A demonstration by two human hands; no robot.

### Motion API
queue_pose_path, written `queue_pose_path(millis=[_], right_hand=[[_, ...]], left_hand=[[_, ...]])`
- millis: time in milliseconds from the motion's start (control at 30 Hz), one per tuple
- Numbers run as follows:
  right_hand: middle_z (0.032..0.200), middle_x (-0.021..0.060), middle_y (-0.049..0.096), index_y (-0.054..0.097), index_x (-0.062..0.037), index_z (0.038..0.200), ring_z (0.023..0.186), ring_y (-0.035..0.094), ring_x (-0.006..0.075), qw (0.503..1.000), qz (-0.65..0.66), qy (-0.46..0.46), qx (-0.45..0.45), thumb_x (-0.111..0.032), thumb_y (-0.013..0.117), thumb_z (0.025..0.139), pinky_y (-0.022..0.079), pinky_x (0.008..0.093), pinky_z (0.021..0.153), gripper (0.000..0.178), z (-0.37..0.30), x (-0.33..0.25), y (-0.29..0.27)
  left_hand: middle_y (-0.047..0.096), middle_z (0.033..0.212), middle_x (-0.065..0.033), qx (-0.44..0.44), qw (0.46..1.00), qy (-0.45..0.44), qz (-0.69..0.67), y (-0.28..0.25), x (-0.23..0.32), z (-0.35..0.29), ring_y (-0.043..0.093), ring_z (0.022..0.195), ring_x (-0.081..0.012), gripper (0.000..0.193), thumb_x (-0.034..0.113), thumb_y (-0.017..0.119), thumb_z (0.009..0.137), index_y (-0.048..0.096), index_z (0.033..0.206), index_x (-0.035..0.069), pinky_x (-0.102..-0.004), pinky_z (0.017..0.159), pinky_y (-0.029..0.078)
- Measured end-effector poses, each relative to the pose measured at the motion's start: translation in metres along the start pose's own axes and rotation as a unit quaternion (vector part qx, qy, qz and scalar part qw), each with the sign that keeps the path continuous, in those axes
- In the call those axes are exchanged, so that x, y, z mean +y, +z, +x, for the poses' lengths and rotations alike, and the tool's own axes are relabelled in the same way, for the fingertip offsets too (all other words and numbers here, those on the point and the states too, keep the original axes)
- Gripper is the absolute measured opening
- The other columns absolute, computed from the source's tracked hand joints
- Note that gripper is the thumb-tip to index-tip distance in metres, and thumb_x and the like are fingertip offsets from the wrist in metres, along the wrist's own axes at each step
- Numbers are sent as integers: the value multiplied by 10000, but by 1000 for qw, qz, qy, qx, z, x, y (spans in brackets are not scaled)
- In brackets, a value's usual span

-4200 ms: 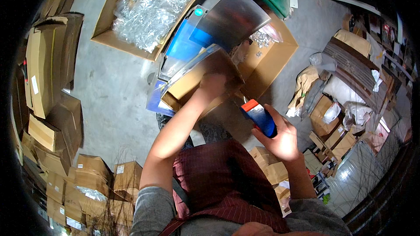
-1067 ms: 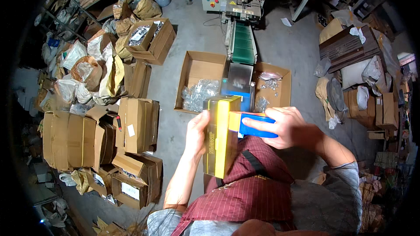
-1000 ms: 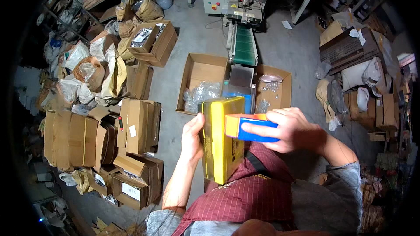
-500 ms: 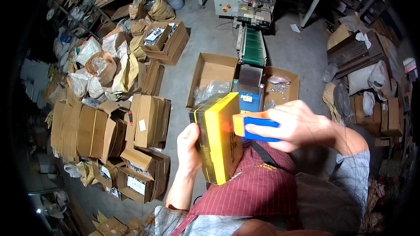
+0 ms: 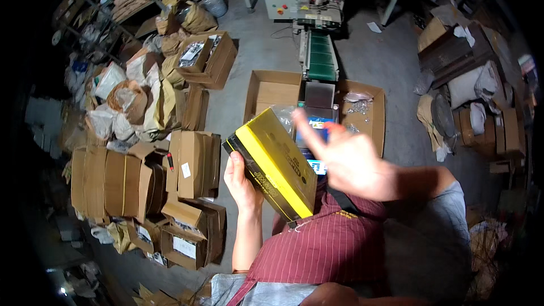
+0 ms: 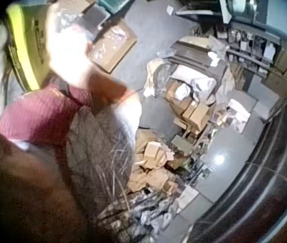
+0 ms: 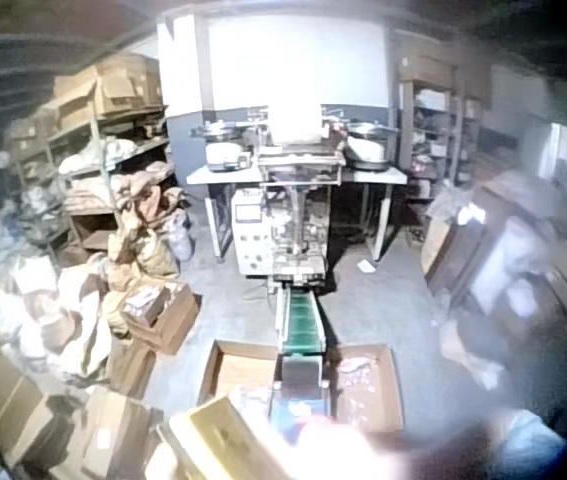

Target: The person repeatedly picks up small cardboard boxes, applies packing tape with a handheld dispenser to seal them, and places them into a larger open box. The person handles multiple boxes one at a time in a cluttered warehouse area.

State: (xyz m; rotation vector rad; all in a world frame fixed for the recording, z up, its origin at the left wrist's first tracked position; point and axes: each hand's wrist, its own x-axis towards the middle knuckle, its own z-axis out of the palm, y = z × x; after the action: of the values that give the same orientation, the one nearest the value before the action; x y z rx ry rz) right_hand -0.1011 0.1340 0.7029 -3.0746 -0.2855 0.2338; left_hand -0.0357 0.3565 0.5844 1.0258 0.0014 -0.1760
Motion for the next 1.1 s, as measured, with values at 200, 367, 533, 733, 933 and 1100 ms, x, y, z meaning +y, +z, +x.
queue_pose_path(millis=[200, 367, 533, 733, 933, 1100], right_hand=[[675, 95, 623, 119, 36, 1591, 542, 646, 222, 988, 59, -115, 87, -141, 665, 804, 482, 333, 441, 975, 39, -22, 98], [714, 128, 665, 18, -15, 1615, 580, 682, 264, 988, 140, -38, -44, -189, 765, 733, 519, 368, 492, 1168, 26, -14, 156], [665, 119, 673, 8, 17, 1606, 555, 676, 260, 985, 154, 39, -73, -167, 708, 770, 540, 384, 522, 1106, 9, -8, 198], [682, 139, 695, 520, 42, 1250, 603, 700, 283, 986, 122, -4, -111, -106, 614, 799, 560, 429, 549, 485, 12, 30, 259], [1127, 104, 746, 538, -13, 1372, 1001, 732, 257, 887, 124, 201, -397, -241, 752, 785, 579, 398, 763, 666, 21, 123, 383], [970, 219, 729, 571, -11, 1263, 926, 724, 361, 876, 217, 291, -316, -227, 714, 712, 576, 481, 776, 610, -13, 221, 392]], left_hand=[[688, 1120, -93, -26, 994, -106, 5, 18, -41, 11, 681, 989, -187, 392, 342, 472, 1090, 598, 1242, 4, -349, 887, 562], [696, 1110, -98, 30, 973, -227, -29, 11, -78, -1, 685, 955, -173, 389, 317, 458, 1098, 595, 1249, -13, -333, 852, 562], [700, 1115, -113, 73, 956, -281, -29, 0, -113, -3, 706, 948, -197, 408, 336, 469, 1089, 594, 1253, -17, -354, 847, 584], [712, 1102, -114, 68, 943, -327, -5, 12, -130, 14, 708, 942, -198, 328, 246, 536, 1065, 610, 1237, -24, -338, 845, 582], [727, 1012, -58, -87, 922, -310, 213, 67, -186, 52, 670, 849, -129, 253, 85, 714, 943, 653, 1163, -24, -272, 770, 527], [676, 766, -258, -202, 734, -85, 643, 55, -352, 97, 667, 747, -459, 288, 254, 660, 943, 646, 914, -33, -503, 672, 529]])
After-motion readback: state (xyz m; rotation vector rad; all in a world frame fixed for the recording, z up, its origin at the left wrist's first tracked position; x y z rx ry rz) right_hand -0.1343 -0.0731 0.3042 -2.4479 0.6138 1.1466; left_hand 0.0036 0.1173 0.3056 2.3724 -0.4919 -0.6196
